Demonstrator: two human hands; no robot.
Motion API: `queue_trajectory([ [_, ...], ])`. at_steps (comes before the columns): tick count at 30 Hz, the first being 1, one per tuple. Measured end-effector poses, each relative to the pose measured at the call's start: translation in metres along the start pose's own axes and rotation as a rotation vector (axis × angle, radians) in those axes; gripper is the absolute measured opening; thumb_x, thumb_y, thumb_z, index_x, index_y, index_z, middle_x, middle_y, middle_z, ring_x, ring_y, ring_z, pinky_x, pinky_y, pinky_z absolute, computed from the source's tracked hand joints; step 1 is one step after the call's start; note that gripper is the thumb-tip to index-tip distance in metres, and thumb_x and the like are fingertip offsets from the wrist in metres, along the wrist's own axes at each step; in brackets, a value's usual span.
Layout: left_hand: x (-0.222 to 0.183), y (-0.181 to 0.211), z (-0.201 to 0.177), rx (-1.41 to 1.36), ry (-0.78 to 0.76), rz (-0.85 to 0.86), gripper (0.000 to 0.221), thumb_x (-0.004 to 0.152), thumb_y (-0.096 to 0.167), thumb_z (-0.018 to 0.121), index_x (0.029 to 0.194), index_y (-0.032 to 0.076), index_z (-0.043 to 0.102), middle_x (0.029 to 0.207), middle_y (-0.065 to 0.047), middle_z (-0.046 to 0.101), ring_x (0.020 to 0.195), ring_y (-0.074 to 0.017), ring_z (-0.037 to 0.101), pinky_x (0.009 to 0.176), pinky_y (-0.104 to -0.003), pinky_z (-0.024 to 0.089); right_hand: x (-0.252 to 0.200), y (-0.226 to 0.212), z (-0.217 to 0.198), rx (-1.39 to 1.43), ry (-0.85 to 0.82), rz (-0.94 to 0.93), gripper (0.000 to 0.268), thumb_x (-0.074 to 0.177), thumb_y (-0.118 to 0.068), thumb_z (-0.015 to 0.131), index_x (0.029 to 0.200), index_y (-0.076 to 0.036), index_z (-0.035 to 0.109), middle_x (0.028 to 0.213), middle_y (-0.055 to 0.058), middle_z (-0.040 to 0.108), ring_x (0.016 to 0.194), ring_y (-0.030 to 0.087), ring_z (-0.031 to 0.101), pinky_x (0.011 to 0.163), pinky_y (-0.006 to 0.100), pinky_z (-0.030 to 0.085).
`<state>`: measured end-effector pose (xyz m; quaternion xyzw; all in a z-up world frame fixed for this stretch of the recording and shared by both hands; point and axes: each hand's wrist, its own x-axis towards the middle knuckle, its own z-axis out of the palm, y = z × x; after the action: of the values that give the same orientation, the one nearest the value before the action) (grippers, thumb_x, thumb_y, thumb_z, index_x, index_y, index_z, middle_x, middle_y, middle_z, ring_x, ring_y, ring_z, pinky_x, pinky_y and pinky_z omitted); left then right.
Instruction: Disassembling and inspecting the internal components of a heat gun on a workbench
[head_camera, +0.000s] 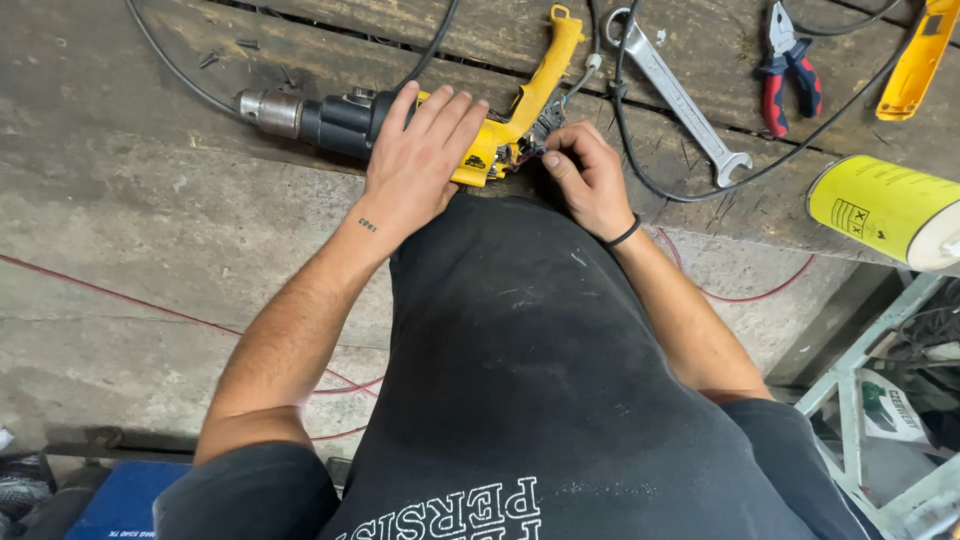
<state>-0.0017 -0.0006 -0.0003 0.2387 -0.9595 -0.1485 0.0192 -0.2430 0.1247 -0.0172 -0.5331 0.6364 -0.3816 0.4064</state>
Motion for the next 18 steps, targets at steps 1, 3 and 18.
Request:
queue_trajectory([
  [1,0.001,0.0,-0.001,0.0,0.0,0.001,0.107,0.059,0.025,0.094,0.154,0.004,0.048,0.149,-0.012,0.056,0.14,-0.029,0.049,0.123,-0.051,0.027,-0.001,0.001,0.0,0.0,0.001,0.0,0.018,0.109,-0.021,0.058,0.104,-0.004,0.061,0.1,0.009,0.059,0.094,0.025,0.057,0.088,0.036,0.044],
  [3,0.001,0.0,-0.003,0.003,-0.009,0.002,0.108,0.058,0.028,0.094,0.153,0.005,0.048,0.148,-0.011,0.056,0.139,-0.0288,0.049,0.121,-0.05,0.028,-0.001,0.004,0.001,0.014,0.006,0.006,0.018,0.109,-0.022,0.059,0.105,-0.005,0.061,0.1,0.008,0.058,0.094,0.024,0.057,0.088,0.036,0.043],
  [18,0.01,-0.019,0.007,0.156,0.053,0.193,0.097,0.051,0.046,0.094,0.134,0.009,0.058,0.124,-0.008,0.063,0.114,-0.0257,0.06,0.115,-0.046,0.039,-0.026,0.008,-0.015,-0.234,0.048,-0.059,0.012,0.107,-0.012,0.065,0.11,0.0,0.068,0.101,0.013,0.067,0.092,0.028,0.064,0.083,0.036,0.048],
])
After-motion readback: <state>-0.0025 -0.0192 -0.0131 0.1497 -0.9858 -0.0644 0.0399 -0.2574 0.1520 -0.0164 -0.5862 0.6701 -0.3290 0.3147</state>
